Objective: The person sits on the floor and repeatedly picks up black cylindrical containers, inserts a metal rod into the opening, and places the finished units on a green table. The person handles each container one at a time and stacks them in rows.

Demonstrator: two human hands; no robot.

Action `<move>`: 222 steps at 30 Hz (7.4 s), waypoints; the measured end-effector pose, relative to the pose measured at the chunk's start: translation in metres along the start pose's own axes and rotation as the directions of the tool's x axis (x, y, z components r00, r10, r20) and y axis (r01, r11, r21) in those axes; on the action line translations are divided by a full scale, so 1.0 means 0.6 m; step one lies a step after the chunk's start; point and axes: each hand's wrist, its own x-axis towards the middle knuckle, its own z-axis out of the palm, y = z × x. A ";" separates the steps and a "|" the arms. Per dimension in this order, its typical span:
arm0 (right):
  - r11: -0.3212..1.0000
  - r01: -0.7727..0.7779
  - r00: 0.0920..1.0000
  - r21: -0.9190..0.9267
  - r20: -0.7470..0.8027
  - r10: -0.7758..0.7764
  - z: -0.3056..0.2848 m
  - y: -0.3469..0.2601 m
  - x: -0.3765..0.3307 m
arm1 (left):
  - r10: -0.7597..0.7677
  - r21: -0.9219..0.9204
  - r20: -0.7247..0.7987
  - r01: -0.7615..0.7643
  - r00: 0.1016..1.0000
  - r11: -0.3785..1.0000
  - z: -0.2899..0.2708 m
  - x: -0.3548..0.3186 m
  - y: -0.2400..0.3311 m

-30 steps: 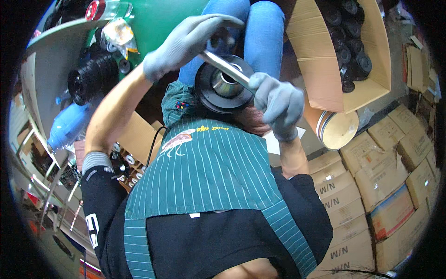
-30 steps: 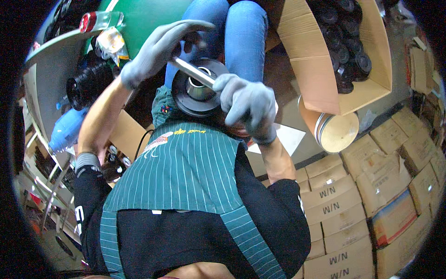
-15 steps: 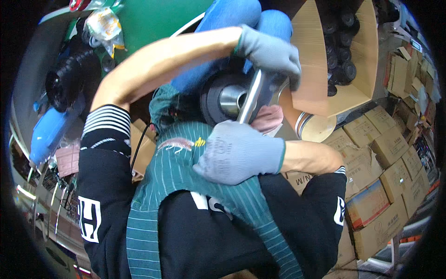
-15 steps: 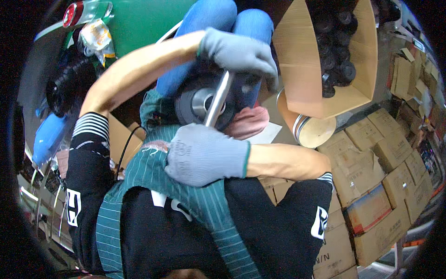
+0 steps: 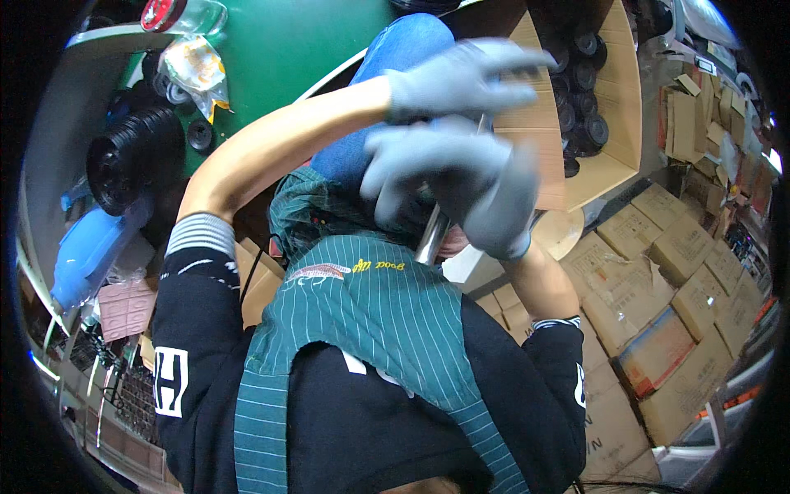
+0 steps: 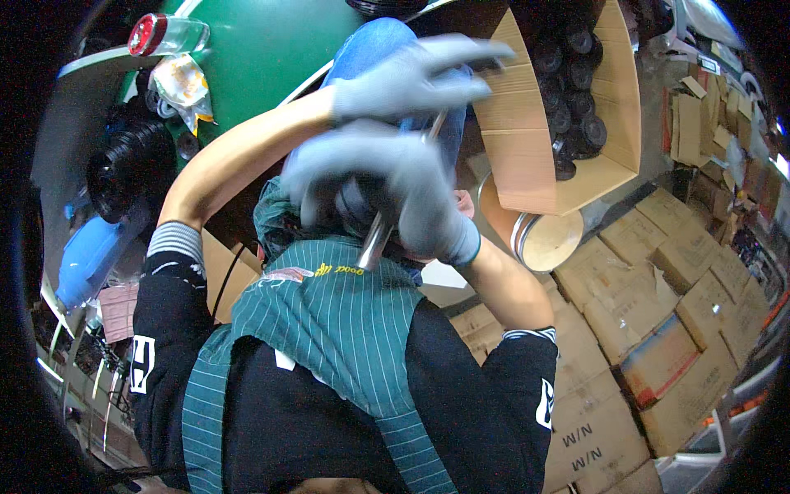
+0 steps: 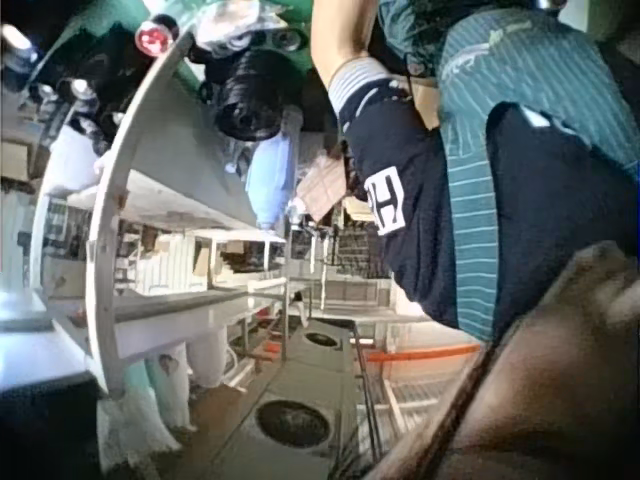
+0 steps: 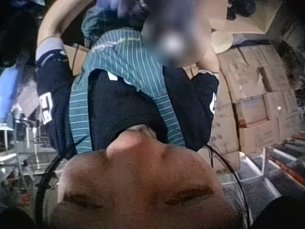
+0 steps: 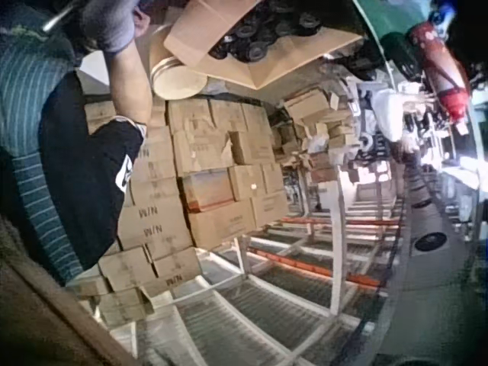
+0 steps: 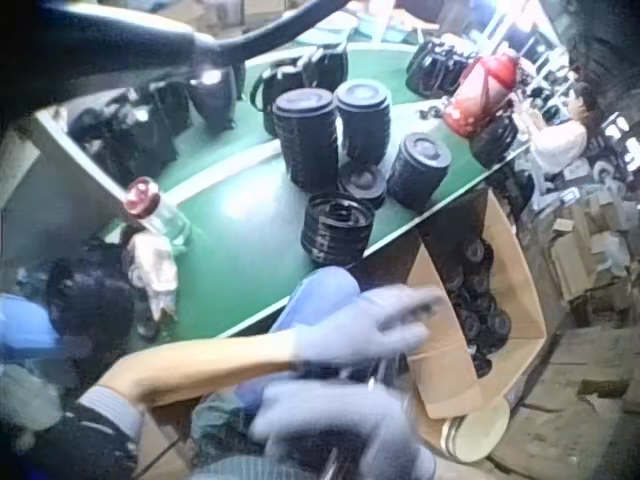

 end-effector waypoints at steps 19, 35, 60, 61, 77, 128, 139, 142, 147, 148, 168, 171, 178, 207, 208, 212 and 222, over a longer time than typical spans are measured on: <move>0.680 0.157 0.868 0.716 -0.428 0.250 -0.040 0.093 0.032 | -0.795 0.955 -0.207 0.293 0.570 -0.039 0.087 -0.071 0.309; 0.744 0.085 0.927 0.662 -0.327 0.184 -0.075 0.159 -0.054 | -0.770 0.946 -0.054 0.279 0.636 0.164 -0.018 -0.103 0.356; 0.537 0.512 0.850 0.671 -0.484 -0.206 -0.018 0.169 -0.136 | -0.439 0.594 0.568 0.022 0.696 0.804 -0.151 -0.120 0.216; 0.549 0.559 0.824 0.621 -0.488 -0.287 -0.002 0.163 -0.142 | -0.313 0.519 0.603 -0.063 0.734 0.852 -0.158 -0.124 0.201; 0.781 0.616 0.674 0.096 -0.577 -0.461 0.094 0.122 -0.165 | 0.229 0.131 0.725 -0.457 0.649 0.880 -0.155 -0.104 0.045; 0.801 0.036 0.938 0.597 -0.296 0.179 -0.144 0.115 0.072 | -0.024 0.727 -0.537 0.477 0.843 0.494 -0.510 0.038 0.006; 0.756 0.068 0.886 0.652 -0.388 0.255 -0.156 0.180 0.009 | -0.135 0.722 -0.571 0.574 0.810 0.386 -0.589 0.145 -0.268; 0.737 0.080 0.845 0.671 -0.438 0.308 -0.156 0.186 0.014 | -0.152 0.687 -0.610 0.615 0.777 0.386 -0.583 0.176 -0.293; 0.818 -0.001 0.807 0.576 -0.483 0.341 -0.157 0.180 0.018 | -0.205 0.692 -0.628 0.660 0.750 0.294 -0.570 0.251 -0.315; 0.814 -0.025 0.766 0.580 -0.512 0.389 -0.156 0.177 0.017 | -0.209 0.713 -0.618 0.652 0.758 0.258 -0.571 0.260 -0.315; 0.808 -0.075 0.847 0.585 -0.390 0.361 -0.185 0.220 -0.027 | -0.115 0.692 -0.720 0.697 0.684 -0.186 -0.839 0.421 -0.471; 0.897 -0.151 0.843 0.416 -0.420 0.337 -0.177 0.207 -0.011 | 0.163 0.833 -0.511 0.533 0.844 -0.151 -0.848 0.408 -0.383; 0.998 -0.056 0.942 -0.041 -0.332 0.040 -0.153 0.043 0.109 | 0.227 0.989 -0.079 0.047 0.971 0.143 -0.789 0.291 0.007; 0.930 -0.024 0.911 -0.367 -0.391 -0.130 -0.012 -0.012 0.005 | -0.623 -0.121 -0.451 0.648 0.639 0.752 -0.248 -0.309 0.170; 0.918 -0.047 0.919 -0.395 -0.377 -0.116 -0.013 -0.015 0.015 | -0.632 -0.144 -0.446 0.646 0.634 0.750 -0.255 -0.310 0.165; 0.868 -0.070 0.942 -0.491 -0.318 -0.104 -0.008 -0.019 0.056 | -0.566 0.036 -0.513 0.675 0.645 0.737 -0.279 -0.346 0.123; 0.873 -0.069 0.857 -0.483 -0.477 -0.196 -0.176 0.054 0.205 | -0.845 -0.221 -0.327 0.836 0.422 0.503 -0.261 -0.573 -0.026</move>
